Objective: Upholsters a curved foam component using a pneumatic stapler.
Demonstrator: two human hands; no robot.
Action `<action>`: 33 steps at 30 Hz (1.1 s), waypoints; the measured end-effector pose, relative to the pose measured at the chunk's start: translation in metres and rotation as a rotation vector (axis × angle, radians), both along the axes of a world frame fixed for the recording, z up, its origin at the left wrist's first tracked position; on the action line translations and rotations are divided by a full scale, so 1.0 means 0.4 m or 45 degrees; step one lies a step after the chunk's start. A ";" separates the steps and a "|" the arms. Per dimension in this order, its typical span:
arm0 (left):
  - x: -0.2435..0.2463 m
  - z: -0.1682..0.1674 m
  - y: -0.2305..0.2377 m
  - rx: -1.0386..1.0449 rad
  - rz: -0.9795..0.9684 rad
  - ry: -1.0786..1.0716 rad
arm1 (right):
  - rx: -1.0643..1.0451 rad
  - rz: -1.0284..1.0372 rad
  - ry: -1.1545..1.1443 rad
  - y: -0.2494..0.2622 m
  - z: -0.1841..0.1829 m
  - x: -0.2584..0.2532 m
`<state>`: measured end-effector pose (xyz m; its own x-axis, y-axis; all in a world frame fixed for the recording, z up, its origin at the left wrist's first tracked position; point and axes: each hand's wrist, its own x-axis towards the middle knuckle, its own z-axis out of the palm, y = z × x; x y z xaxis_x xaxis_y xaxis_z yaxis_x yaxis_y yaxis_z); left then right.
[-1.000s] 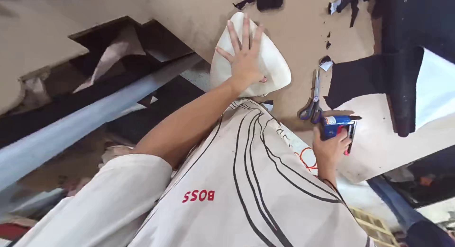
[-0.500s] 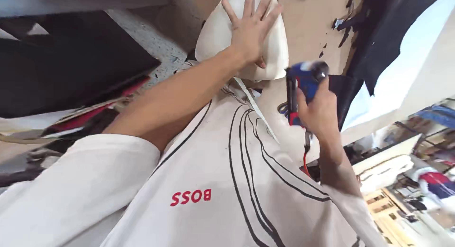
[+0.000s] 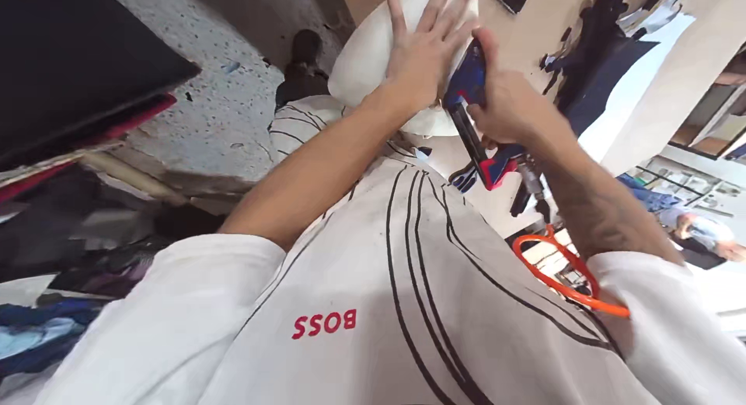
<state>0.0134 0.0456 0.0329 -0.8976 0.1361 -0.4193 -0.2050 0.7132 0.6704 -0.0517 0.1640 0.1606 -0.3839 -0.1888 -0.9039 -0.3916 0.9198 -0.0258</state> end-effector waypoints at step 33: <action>0.321 -0.158 0.074 -0.140 -0.240 0.891 | 0.287 -0.187 -0.147 -0.108 -0.041 -0.052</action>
